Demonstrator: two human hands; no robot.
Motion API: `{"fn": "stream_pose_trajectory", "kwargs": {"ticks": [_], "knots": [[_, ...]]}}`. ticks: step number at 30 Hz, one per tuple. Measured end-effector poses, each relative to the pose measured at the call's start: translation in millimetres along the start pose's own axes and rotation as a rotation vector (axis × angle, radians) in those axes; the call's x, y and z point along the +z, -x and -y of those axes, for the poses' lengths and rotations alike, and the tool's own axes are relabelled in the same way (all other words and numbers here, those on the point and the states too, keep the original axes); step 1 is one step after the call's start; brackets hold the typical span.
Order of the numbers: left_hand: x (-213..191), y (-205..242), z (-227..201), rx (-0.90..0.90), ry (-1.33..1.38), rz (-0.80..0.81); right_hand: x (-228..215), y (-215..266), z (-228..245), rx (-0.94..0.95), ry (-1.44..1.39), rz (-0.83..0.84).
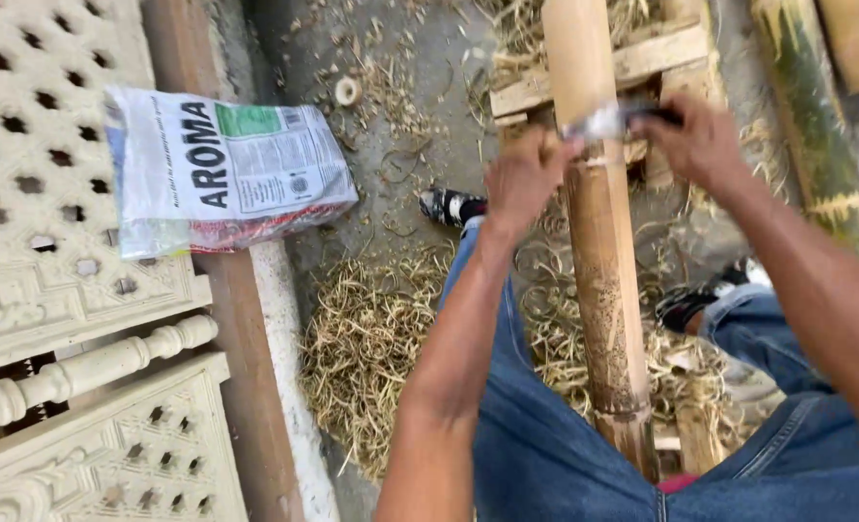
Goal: Shave the outer layer of a bamboo stalk using a hand-held billhook or similar blade.
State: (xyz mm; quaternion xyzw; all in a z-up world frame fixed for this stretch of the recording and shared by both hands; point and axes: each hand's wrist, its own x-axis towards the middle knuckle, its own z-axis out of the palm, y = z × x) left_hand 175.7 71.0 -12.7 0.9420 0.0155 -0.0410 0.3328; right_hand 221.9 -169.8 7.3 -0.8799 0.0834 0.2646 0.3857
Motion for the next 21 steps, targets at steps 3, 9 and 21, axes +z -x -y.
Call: {"fn": "stream_pose_trajectory", "kwargs": {"ticks": [3,9,21], "knots": [[4,-47,6,0.086,-0.135,-0.175,-3,-42,6,-0.161,0.038,-0.089],[3,-45,-3,0.102,-0.147,-0.249,8,-40,-1,-0.225,-0.021,-0.232],[-8,36,-42,0.189,-0.250,-0.422,44,15,-50,-0.341,-0.050,-0.330]]}}
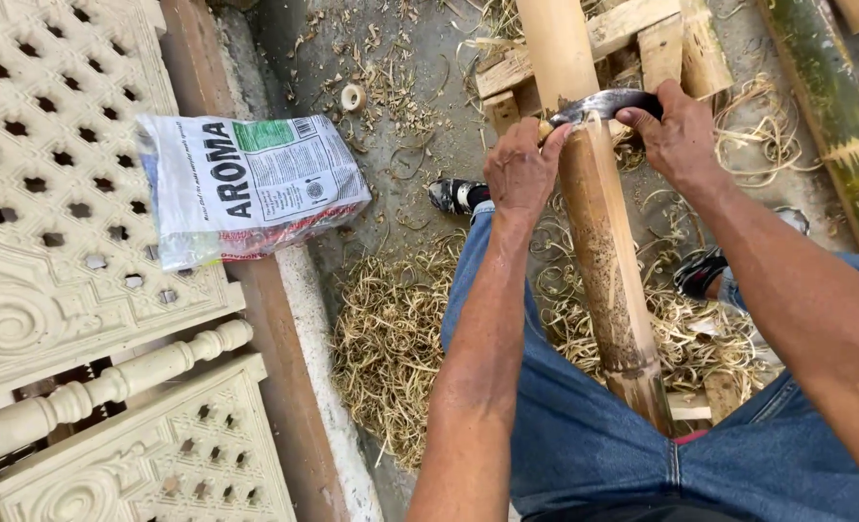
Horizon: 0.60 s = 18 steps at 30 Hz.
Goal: Shave the outer layer of a bamboo stalk using a hand-held billhook or similar blade.
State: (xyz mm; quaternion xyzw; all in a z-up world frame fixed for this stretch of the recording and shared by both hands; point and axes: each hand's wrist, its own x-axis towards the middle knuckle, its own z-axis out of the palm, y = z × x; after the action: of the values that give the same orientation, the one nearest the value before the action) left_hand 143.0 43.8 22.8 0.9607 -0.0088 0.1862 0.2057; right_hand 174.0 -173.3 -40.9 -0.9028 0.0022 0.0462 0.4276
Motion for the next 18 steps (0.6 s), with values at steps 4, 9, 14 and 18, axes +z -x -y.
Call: {"fn": "stream_pose_trajectory", "kwargs": {"ticks": [4,9,14,18], "knots": [[-11,26,-6,-0.046,0.025,0.126,-5,38,2,-0.004,-0.008,0.018],[-32,86,-29,0.010,0.080,0.106,-4,106,-31,-0.134,0.188,-0.053],[-52,162,-46,0.028,0.061,0.209,-16,190,-31,0.128,0.037,0.112],[-86,235,-71,0.036,0.095,0.266,-18,276,-85,0.021,0.065,0.147]]}}
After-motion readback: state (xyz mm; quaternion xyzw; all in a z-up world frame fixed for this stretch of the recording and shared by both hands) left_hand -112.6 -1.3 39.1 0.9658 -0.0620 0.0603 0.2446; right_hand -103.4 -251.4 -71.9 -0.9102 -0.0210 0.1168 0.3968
